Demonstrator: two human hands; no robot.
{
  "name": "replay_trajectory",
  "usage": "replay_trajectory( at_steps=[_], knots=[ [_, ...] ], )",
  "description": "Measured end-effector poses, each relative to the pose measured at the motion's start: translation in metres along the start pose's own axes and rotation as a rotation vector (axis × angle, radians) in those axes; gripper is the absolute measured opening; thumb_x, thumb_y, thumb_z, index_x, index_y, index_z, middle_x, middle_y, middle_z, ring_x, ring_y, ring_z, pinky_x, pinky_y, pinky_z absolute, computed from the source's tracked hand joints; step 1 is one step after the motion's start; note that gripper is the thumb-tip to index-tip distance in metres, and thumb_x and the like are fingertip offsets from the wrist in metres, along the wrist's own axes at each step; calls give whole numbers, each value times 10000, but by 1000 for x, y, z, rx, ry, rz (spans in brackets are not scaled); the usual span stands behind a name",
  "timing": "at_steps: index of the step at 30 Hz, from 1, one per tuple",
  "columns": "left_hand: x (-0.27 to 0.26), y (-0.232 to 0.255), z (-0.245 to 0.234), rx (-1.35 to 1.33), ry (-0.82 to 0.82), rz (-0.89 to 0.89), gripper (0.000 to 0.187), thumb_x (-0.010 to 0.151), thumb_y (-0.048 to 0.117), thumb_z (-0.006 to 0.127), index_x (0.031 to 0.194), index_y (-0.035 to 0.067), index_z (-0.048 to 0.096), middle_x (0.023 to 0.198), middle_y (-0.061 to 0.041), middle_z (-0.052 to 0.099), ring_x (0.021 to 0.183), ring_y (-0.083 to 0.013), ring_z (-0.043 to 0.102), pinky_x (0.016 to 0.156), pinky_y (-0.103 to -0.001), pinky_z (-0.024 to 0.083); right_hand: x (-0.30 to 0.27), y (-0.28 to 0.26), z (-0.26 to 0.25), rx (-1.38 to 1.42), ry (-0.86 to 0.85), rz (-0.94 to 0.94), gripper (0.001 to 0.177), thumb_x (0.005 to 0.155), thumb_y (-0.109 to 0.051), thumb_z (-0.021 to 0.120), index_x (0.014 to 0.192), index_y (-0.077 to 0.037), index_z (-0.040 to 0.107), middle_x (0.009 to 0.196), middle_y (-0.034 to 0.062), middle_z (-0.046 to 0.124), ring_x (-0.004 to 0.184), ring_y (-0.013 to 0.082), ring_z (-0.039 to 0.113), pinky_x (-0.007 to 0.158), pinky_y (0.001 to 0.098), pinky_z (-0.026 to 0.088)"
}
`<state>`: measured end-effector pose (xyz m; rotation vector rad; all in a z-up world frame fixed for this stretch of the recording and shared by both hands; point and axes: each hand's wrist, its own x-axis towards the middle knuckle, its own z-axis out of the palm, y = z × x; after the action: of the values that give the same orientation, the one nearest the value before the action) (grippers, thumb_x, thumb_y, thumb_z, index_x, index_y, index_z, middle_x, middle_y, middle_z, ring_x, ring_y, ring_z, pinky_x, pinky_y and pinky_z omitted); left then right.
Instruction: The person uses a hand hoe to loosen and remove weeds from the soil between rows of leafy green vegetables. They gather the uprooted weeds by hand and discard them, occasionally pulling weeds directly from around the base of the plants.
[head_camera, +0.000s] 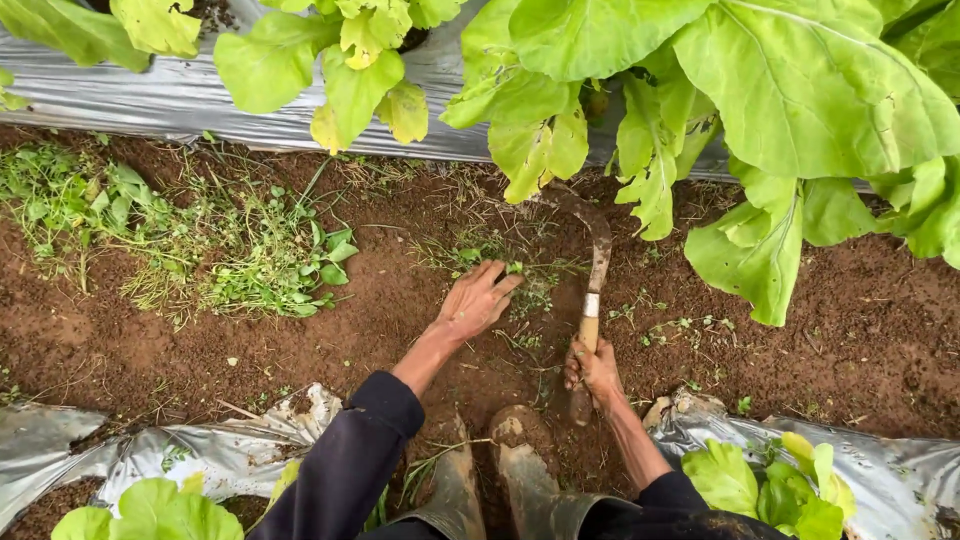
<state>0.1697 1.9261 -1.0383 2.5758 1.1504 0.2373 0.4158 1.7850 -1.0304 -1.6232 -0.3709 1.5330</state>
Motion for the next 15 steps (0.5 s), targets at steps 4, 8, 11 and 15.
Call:
replay_trajectory(
  at_steps=[4, 8, 11, 15],
  knots=[
    [57, 38, -48, 103, 42, 101, 470, 1015, 153, 510, 1470, 246, 442, 1410, -115, 445, 1141, -222, 652, 838, -322, 618, -20, 12, -28, -76, 46, -25, 128, 926, -65, 610, 939, 24, 518, 521, 107, 493, 344, 191, 510, 296, 362, 501],
    [83, 29, 1, 120, -23, 87, 475, 832, -51, 610, 1299, 36, 586, 1431, -211, 493, 1181, -340, 607, 853, -423, 629, -17, 34, -54, 44, -30, -138, 208, 956, -244, 632, 964, -65, 527, 599, 21, 531, 399, 139, 500, 304, 315, 462],
    [82, 7, 24, 121, -13, -23, 424, 792, -123, 621, 1208, -48, 652, 1386, -278, 559, 1217, -398, 592, 865, -471, 624, -13, 42, -58, -130, -101, -192, 349, 916, -420, 694, 996, -107, 563, 666, -15, 602, 459, 110, 523, 366, 277, 484],
    [26, -47, -11, 23, 129, -318, 346, 814, -208, 567, 1139, -103, 623, 1282, -326, 615, 1128, -423, 654, 750, -480, 669, 2, 27, -30, -597, -16, -279, 340, 894, -377, 645, 988, -62, 561, 691, 27, 549, 478, 144, 511, 391, 326, 526]
  ],
)
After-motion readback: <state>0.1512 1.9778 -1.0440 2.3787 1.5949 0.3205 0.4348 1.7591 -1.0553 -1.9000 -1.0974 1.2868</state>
